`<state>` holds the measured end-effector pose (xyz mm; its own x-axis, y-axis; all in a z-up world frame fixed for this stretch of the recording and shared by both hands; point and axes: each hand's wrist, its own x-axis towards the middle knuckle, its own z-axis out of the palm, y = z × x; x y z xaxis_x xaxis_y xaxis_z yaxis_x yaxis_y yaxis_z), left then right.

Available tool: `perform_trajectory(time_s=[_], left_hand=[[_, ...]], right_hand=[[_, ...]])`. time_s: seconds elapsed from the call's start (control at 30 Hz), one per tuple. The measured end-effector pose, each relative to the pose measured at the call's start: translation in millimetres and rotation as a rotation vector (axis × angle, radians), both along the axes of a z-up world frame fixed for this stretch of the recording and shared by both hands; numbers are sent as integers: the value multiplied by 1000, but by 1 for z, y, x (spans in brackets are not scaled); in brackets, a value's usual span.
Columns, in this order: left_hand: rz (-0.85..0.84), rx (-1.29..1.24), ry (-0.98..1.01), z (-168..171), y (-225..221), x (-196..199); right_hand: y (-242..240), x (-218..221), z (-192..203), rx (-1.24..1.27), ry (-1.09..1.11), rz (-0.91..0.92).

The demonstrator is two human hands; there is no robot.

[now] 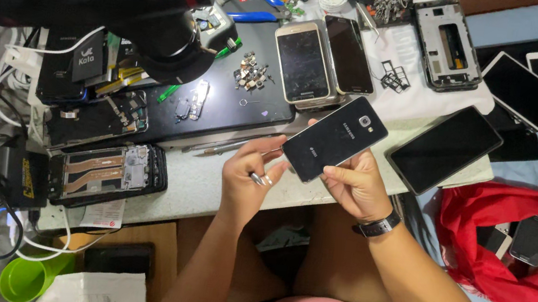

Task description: The person is repairing a smartphone by manipulating a small circuit board and using a screwdriver to work on the phone's casing. They handle various tools and components on a cluttered workbench.

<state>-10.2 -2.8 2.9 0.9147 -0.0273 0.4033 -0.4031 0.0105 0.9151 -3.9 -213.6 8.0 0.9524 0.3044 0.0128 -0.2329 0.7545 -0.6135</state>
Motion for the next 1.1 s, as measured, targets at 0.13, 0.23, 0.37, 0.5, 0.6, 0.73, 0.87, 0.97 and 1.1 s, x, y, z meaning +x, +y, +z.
perform_trajectory(time_s=[0.13, 0.23, 0.37, 0.5, 0.6, 0.73, 0.87, 0.97, 1.1], left_hand=[[2, -93, 76, -6, 2, 1], [-4, -170, 59, -11, 2, 1], [135, -118, 52, -22, 5, -5], [204, -56, 84, -24, 13, -13], [271, 80, 42, -13, 28, -17], [377, 511, -45, 8, 64, -28], [442, 676, -69, 17, 76, -31], [589, 769, -16, 16, 71, -25], [703, 935, 5, 13, 65, -21]], right_hand=[[-1, 1, 1, 7, 14, 10], [0, 3, 1, 7, 25, -5], [-1, 5, -1, 20, 41, -22], [1, 7, -2, 55, 56, -100], [4, 9, -1, 54, 52, -148], [4, 11, -2, 50, 67, -149], [4, 10, -3, 27, 64, -160], [5, 9, -2, 31, 54, -175], [6, 7, 0, 33, 69, -196]])
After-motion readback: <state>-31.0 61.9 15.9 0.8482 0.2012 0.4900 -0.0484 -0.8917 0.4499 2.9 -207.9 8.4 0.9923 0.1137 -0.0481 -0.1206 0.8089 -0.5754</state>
